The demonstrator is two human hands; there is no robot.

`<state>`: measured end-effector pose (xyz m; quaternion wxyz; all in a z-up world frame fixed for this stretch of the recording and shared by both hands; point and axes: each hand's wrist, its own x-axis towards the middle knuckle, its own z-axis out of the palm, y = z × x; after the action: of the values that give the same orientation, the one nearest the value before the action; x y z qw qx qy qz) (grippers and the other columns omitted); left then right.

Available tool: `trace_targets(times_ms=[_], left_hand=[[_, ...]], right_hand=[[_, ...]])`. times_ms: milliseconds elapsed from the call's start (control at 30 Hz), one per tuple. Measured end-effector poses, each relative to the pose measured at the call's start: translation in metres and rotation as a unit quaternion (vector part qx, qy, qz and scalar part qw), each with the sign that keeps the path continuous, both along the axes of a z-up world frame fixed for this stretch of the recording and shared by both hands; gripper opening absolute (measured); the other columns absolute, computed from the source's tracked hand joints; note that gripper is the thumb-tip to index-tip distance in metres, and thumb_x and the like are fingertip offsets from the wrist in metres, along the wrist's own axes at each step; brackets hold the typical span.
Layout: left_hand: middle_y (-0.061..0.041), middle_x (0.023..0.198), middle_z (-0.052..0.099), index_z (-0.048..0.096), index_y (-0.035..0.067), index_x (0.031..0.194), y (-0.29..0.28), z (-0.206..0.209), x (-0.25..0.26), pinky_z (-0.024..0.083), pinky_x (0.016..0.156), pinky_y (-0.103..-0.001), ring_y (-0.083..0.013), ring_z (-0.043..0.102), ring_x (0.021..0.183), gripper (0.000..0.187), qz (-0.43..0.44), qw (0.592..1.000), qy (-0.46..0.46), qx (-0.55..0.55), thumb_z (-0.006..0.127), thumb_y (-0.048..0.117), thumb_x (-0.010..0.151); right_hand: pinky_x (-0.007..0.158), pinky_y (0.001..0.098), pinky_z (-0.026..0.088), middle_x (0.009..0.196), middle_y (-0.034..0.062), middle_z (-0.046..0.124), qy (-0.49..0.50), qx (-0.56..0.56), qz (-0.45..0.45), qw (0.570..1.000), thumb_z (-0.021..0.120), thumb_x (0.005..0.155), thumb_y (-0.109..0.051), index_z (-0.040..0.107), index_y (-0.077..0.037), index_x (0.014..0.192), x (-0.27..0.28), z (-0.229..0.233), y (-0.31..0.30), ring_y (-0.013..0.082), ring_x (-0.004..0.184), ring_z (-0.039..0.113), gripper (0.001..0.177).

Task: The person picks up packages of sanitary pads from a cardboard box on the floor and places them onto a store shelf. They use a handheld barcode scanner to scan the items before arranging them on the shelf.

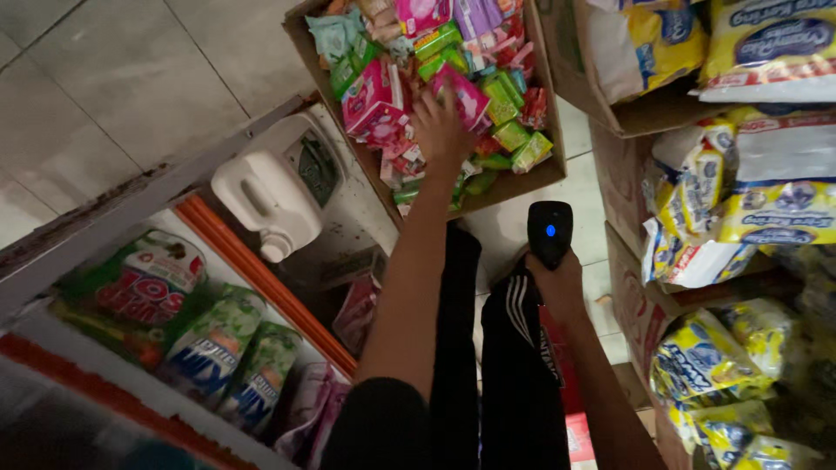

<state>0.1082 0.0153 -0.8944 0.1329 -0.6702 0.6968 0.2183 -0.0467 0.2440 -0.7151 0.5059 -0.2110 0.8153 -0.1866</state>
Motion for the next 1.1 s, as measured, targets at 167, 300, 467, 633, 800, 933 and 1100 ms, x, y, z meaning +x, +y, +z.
trace_targets(times_ms=[167, 300, 467, 633, 800, 933, 1100], left_hand=[[-0.022, 0.137, 0.045, 0.025, 0.01, 0.156, 0.009, 0.103, 0.016, 0.042, 0.107, -0.052, -0.0419, 0.049, 0.126, 0.13, 0.127, 0.944, 0.302, -0.032, 0.097, 0.049, 0.055], [-0.022, 0.151, 0.036, 0.018, 0.005, 0.161, 0.039, 0.208, 0.036, 0.041, 0.112, -0.052, -0.0372, 0.042, 0.138, 0.12, 0.174, 0.82, 0.544, 0.051, 0.091, 0.024, 0.068], [-0.019, 0.14, 0.055, 0.015, 0.011, 0.166, 0.071, 0.349, 0.045, 0.047, 0.105, -0.044, -0.0286, 0.06, 0.122, 0.111, 0.333, 0.583, 0.664, 0.33, 0.081, 0.016, 0.076], [-0.015, 0.131, 0.064, 0.033, 0.006, 0.157, 0.065, 0.459, 0.042, 0.05, 0.104, -0.045, -0.0271, 0.064, 0.119, 0.094, 0.325, 0.564, 0.694, 0.309, 0.084, 0.015, 0.078], [-0.016, 0.133, 0.062, 0.053, 0.004, 0.144, 0.052, 0.548, 0.048, 0.047, 0.101, -0.055, -0.0317, 0.06, 0.121, 0.067, 0.281, 0.512, 0.744, 0.324, 0.076, 0.031, 0.088], [-0.012, 0.143, 0.061, 0.053, 0.008, 0.145, 0.059, 0.606, 0.053, 0.043, 0.116, -0.051, -0.0308, 0.058, 0.132, 0.069, 0.285, 0.244, 0.824, 0.426, 0.063, 0.052, 0.092], [-0.012, 0.148, 0.059, 0.052, 0.011, 0.149, 0.079, 0.623, 0.045, 0.04, 0.117, -0.051, -0.0321, 0.055, 0.135, 0.073, 0.264, 0.164, 0.841, 0.444, 0.057, 0.061, 0.096]], right_hand=[[0.072, 0.0296, 0.055, 0.085, 0.0071, 0.073, -0.095, -0.024, -0.052, 0.994, 0.072, 0.084, -0.009, 0.072, 0.003, 0.107, -0.004, 0.028, -0.016, 0.0167, 0.077, 0.069, 0.025], [0.067, 0.0302, 0.049, 0.089, 0.0067, 0.066, -0.185, -0.107, -0.188, 0.959, 0.07, 0.091, -0.008, 0.071, 0.003, 0.123, -0.002, 0.086, -0.047, 0.0163, 0.073, 0.061, 0.033], [0.085, 0.0239, 0.057, 0.116, -0.0016, 0.07, -0.258, -0.252, -0.251, 0.898, 0.069, 0.091, -0.015, 0.061, -0.009, 0.13, 0.012, 0.211, -0.087, 0.0062, 0.097, 0.071, 0.04], [0.065, 0.0252, 0.051, 0.09, 0.0004, 0.066, -0.139, -0.256, -0.089, 0.952, 0.074, 0.093, -0.017, 0.068, -0.006, 0.113, 0.014, 0.324, -0.07, 0.008, 0.073, 0.062, 0.024], [0.056, 0.0281, 0.047, 0.071, 0.001, 0.066, -0.052, -0.248, -0.035, 0.967, 0.077, 0.09, -0.021, 0.072, -0.004, 0.1, 0.005, 0.419, -0.048, 0.0098, 0.061, 0.06, 0.021], [0.055, 0.0273, 0.05, 0.07, -0.0004, 0.068, -0.014, -0.302, -0.01, 0.953, 0.078, 0.086, -0.021, 0.071, -0.004, 0.098, -0.001, 0.472, -0.03, 0.0097, 0.059, 0.063, 0.022], [0.055, 0.0283, 0.05, 0.073, 0.0013, 0.067, -0.013, -0.326, 0.02, 0.945, 0.079, 0.085, -0.015, 0.07, -0.004, 0.101, 0.003, 0.5, -0.005, 0.0111, 0.059, 0.062, 0.022]])
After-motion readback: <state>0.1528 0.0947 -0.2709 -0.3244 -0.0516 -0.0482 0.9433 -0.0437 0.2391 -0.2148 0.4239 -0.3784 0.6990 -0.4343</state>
